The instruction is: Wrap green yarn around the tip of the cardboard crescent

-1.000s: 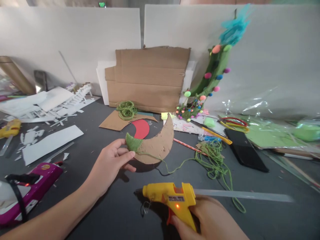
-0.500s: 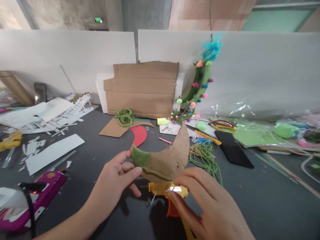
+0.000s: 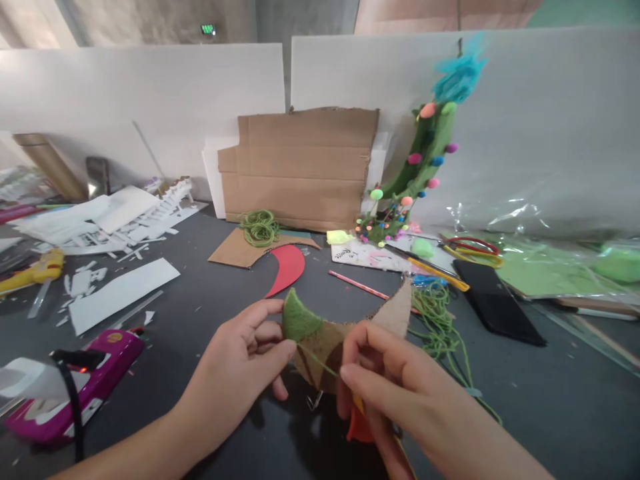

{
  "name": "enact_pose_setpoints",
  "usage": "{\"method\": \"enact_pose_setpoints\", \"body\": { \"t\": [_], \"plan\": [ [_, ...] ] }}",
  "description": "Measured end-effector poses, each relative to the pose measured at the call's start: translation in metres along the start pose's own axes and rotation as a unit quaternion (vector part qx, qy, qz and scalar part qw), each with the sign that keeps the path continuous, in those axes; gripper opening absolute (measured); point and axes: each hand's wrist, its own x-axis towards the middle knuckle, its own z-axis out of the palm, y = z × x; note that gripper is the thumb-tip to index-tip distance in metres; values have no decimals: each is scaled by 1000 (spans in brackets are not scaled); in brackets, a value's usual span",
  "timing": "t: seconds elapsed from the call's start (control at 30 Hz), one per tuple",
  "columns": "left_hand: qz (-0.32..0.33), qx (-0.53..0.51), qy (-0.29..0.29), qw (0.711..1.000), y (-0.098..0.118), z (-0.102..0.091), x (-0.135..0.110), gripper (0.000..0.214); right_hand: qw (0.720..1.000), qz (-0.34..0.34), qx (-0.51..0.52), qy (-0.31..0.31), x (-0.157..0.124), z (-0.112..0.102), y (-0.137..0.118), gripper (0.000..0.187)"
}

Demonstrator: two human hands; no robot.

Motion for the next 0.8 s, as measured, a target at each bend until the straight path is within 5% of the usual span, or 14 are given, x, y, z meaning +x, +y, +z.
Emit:
{"method": "enact_pose_setpoints", "body": {
  "t": [0.13,0.23,0.33,0.4,0.53,0.6,0.8],
  "plan": [
    [5,17,31,999,1,-12,8,43,990,-37,-132,22,-1,-28,0,8],
    [13,31,49,998,5,-25,13,47,952,-40,-288,95,6,-60,3,21],
    [-18,42,-4,999,9,-32,14,48,908,-40,-360,211,15,-90,10,35],
    [-46,38,-24,998,10,-30,12,50,891,-41,-399,213,19,-100,15,34],
    [-71,17,-49,996,6,-19,8,48,875,-149,-417,198,19,-80,15,21],
    [-71,6,-82,994,3,-15,6,48,900,-209,-342,173,15,-57,13,19],
    [-67,-4,-115,991,4,-9,2,44,971,-95,-218,17,11,-15,13,20]
  ]
}}
